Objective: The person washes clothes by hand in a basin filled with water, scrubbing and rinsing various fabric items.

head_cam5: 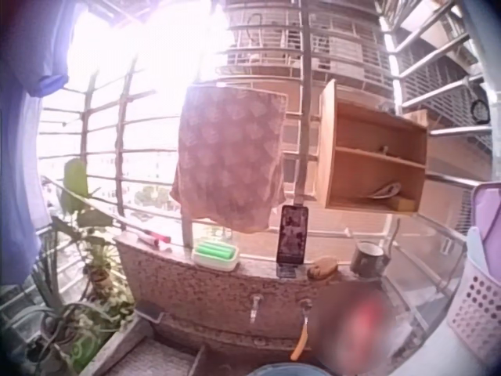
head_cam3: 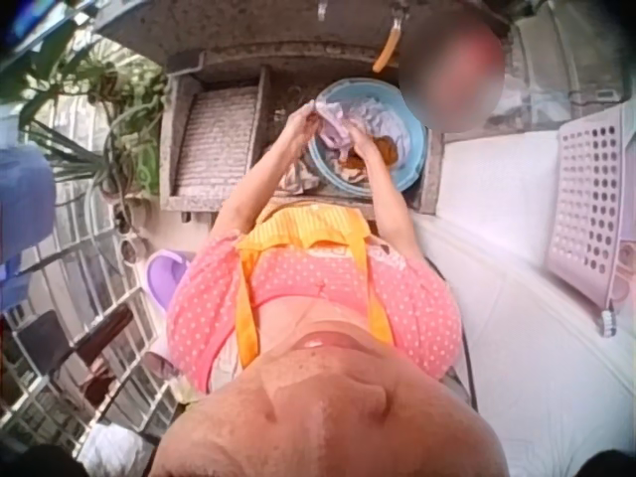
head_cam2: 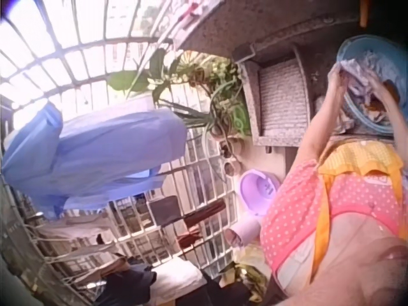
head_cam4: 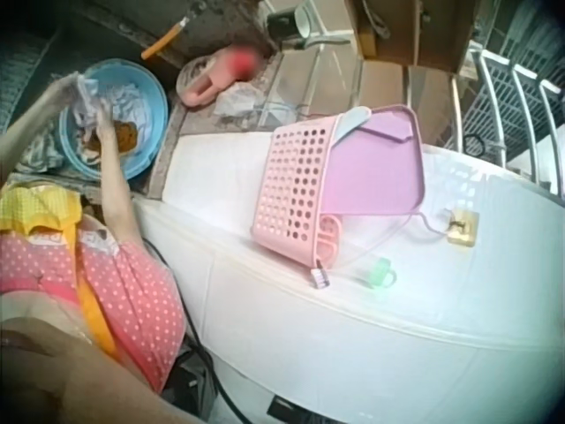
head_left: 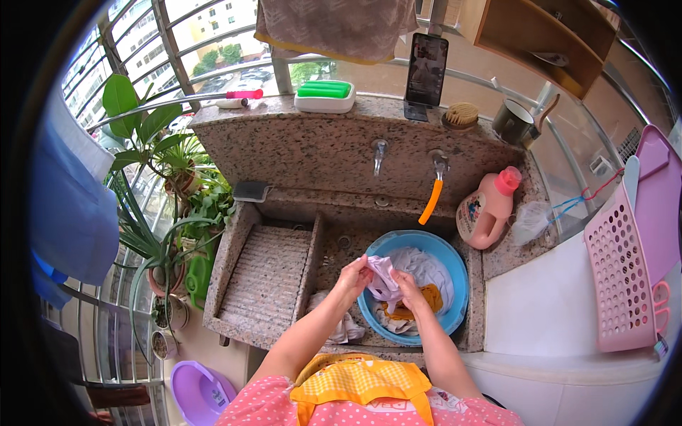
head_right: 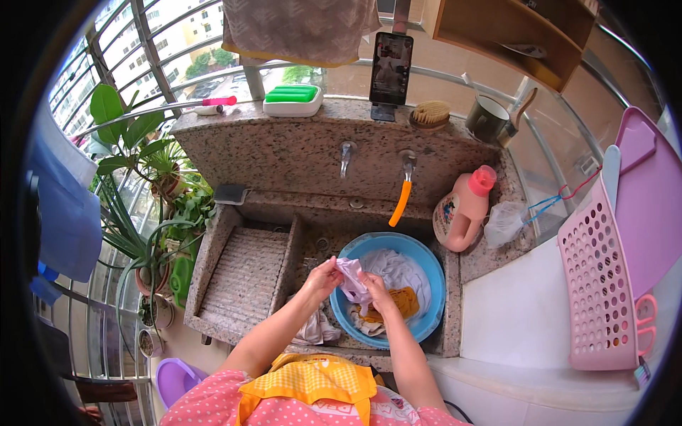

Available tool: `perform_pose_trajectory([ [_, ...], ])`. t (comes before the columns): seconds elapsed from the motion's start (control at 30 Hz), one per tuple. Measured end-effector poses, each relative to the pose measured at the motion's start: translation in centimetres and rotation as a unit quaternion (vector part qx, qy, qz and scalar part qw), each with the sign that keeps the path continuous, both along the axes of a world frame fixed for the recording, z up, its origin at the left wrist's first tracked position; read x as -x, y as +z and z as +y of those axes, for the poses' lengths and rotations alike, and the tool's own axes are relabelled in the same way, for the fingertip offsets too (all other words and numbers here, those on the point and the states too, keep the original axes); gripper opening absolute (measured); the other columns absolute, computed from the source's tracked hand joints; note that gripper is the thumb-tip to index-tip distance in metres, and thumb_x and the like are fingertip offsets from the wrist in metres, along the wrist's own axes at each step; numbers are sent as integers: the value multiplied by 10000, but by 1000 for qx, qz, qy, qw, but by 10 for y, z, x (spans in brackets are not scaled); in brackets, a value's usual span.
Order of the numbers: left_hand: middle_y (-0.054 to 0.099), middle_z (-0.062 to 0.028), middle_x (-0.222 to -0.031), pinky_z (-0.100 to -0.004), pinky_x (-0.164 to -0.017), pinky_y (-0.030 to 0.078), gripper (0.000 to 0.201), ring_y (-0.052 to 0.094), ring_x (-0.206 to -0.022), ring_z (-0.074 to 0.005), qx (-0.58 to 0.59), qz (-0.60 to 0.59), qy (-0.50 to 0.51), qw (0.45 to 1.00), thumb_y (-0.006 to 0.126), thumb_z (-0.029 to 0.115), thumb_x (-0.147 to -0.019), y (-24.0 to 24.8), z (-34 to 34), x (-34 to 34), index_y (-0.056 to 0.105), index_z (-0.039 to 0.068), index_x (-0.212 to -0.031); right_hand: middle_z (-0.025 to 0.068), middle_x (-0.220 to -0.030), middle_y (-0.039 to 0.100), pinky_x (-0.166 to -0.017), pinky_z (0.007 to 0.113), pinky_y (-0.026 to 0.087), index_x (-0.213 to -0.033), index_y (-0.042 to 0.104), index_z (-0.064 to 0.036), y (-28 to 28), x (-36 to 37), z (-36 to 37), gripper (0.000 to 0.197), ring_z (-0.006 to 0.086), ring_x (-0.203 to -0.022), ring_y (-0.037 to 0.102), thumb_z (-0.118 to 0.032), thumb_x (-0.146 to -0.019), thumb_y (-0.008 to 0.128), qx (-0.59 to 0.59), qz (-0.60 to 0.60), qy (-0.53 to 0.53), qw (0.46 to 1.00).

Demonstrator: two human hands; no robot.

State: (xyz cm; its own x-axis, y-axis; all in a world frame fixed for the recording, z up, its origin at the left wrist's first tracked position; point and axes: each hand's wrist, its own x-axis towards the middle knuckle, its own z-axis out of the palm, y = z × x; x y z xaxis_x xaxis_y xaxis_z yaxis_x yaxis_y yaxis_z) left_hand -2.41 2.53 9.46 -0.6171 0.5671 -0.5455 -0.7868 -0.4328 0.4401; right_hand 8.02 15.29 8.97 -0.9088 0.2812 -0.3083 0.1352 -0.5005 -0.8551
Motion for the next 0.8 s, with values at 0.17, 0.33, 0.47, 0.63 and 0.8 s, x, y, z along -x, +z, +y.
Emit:
perform_pose_trajectory([
  [0.17, 571, -107, -885, -326, -841, 456, 197, 551, -876, -208, -18, -21, -2, 1000, 585, 168, -845, -25, -11, -1, 550, -19, -897, 16, -812, 613, -592, 217, 422, -839, 595, -68, -20, -8, 42, 137, 102, -654, 548, -205, -841, 605, 122, 91, -128, 980],
  [0.33, 568, -120, -948, -352, -832, 473, 183, 564, -915, -223, -10, -114, -46, 992, 536, 119, -851, -65, 0, 1, 509, -15, -972, 47, -677, 565, -535, 260, 408, -716, 562, -58, -19, 18, -20, 173, 143, -567, 496, -181, -838, 572, -171, 43, -54, 983],
  [0.47, 605, -47, -808, -319, -620, 490, 248, 599, -731, -195, -133, 25, -163, 977, 375, 226, -916, -25, -8, -30, 571, 79, -871, 181, -601, 555, -534, 445, 409, -638, 531, -58, 35, 17, -87, 262, 385, -654, 560, -258, -800, 578, -656, 139, -96, 735],
  [0.63, 590, -22, -771, -351, -547, 462, 252, 563, -665, -178, 105, -56, -170, 978, 404, 284, -904, 10, 29, -43, 565, 102, -837, 188, -574, 540, -486, 481, 390, -614, 500, -60, 5, 30, -23, 348, 399, -558, 530, -301, -865, 481, -593, -59, -163, 787],
  [0.8, 570, -67, -813, -332, -641, 464, 299, 545, -717, -193, -115, 185, -42, 975, 392, 326, -909, -100, -3, -26, 549, 74, -871, 173, -543, 529, -468, 461, 391, -589, 481, -67, 52, 24, -97, 291, 361, -514, 540, -217, -827, 552, -625, 131, -179, 748],
])
